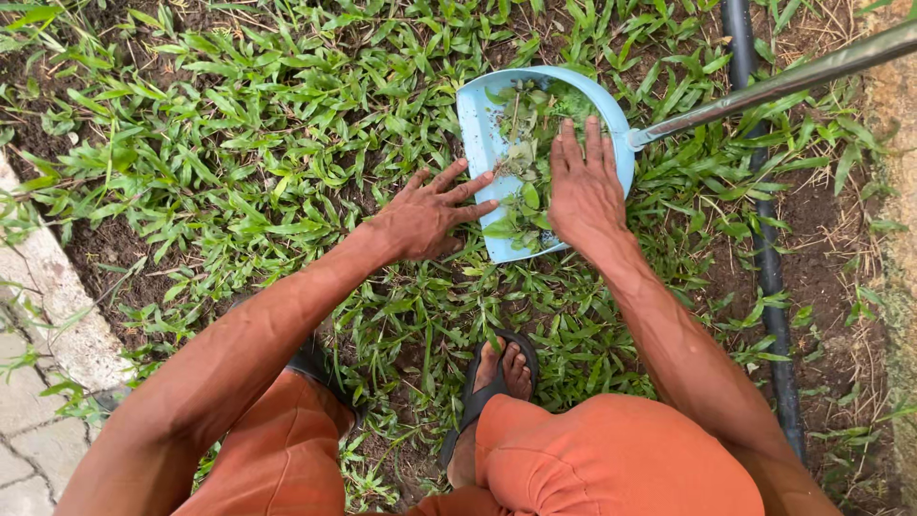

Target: The person pulls small weeds from a patch of grass by hand, placing the pulled vegetation into a light blue dustpan and then emptying the dustpan into a yellow bucket.

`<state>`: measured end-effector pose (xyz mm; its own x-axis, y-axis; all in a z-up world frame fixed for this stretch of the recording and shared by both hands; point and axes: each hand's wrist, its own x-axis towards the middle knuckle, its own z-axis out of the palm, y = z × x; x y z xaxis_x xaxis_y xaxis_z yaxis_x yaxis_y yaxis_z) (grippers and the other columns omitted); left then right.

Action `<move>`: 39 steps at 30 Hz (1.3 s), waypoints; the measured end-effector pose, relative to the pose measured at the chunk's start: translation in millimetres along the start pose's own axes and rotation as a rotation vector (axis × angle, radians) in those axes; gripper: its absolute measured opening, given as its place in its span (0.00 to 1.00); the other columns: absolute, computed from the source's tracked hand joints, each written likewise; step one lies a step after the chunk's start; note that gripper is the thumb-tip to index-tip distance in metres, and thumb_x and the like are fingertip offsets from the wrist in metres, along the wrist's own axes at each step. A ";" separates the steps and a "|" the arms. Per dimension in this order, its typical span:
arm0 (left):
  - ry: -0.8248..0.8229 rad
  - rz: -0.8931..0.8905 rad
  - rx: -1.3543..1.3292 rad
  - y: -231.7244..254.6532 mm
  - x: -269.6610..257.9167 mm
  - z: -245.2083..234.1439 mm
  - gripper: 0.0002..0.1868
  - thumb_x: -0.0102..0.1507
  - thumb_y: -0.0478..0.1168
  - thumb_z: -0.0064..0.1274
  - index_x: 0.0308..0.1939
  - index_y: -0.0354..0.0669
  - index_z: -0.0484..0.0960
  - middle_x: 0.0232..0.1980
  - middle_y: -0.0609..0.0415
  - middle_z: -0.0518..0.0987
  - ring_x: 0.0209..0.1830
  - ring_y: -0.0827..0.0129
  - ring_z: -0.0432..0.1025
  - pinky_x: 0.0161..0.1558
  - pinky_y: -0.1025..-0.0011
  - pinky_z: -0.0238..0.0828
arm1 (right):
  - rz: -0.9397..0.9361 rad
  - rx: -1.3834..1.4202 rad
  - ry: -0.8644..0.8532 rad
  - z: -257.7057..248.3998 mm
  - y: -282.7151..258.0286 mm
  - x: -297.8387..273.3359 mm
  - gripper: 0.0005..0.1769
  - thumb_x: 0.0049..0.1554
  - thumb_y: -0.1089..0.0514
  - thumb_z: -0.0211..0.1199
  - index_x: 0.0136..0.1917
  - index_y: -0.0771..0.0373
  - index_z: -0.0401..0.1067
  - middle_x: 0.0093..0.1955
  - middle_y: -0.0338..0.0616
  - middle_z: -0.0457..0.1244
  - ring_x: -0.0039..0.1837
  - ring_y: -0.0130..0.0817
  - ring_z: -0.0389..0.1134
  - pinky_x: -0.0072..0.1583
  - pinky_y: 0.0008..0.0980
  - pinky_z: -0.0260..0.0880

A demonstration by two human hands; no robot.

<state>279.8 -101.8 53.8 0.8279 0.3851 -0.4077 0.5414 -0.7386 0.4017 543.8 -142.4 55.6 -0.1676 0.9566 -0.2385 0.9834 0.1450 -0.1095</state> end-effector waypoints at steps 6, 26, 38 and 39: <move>0.044 0.005 -0.025 4.7 2.5 1.0 0.40 0.63 0.55 0.56 0.77 0.70 0.56 0.84 0.62 0.41 0.83 0.51 0.34 0.73 0.36 0.41 | 0.016 0.067 0.077 -3.0 -17.4 -2.7 0.43 0.47 0.66 0.57 0.75 0.80 0.55 0.82 0.69 0.42 0.82 0.72 0.33 0.78 0.63 0.28; 0.557 0.038 -0.238 47.1 -39.4 -57.7 0.25 0.68 0.46 0.53 0.68 0.47 0.74 0.70 0.48 0.73 0.74 0.51 0.63 0.70 0.52 0.58 | 0.207 0.712 0.667 -29.4 -56.1 -57.3 0.09 0.62 0.60 0.65 0.55 0.64 0.79 0.51 0.49 0.72 0.53 0.41 0.74 0.56 0.39 0.74; 0.438 -0.063 -0.464 113.0 -111.4 -120.1 0.28 0.65 0.49 0.55 0.68 0.48 0.74 0.73 0.47 0.71 0.71 0.52 0.65 0.67 0.55 0.61 | 0.013 0.817 0.751 -38.5 -47.6 -55.4 0.13 0.64 0.60 0.65 0.61 0.64 0.77 0.57 0.50 0.71 0.60 0.46 0.71 0.61 0.44 0.72; 0.419 -0.102 -0.481 113.0 -116.2 -121.1 0.30 0.64 0.50 0.55 0.69 0.49 0.73 0.73 0.47 0.70 0.71 0.52 0.64 0.67 0.55 0.61 | 0.008 0.816 0.745 -37.2 -46.0 -57.6 0.13 0.64 0.60 0.66 0.61 0.65 0.76 0.57 0.51 0.71 0.60 0.47 0.71 0.60 0.45 0.71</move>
<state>262.5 -163.0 245.9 0.7034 0.6952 -0.1476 0.5449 -0.3942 0.7400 510.7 -194.7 110.4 0.1925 0.9094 0.3686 0.5964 0.1898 -0.7799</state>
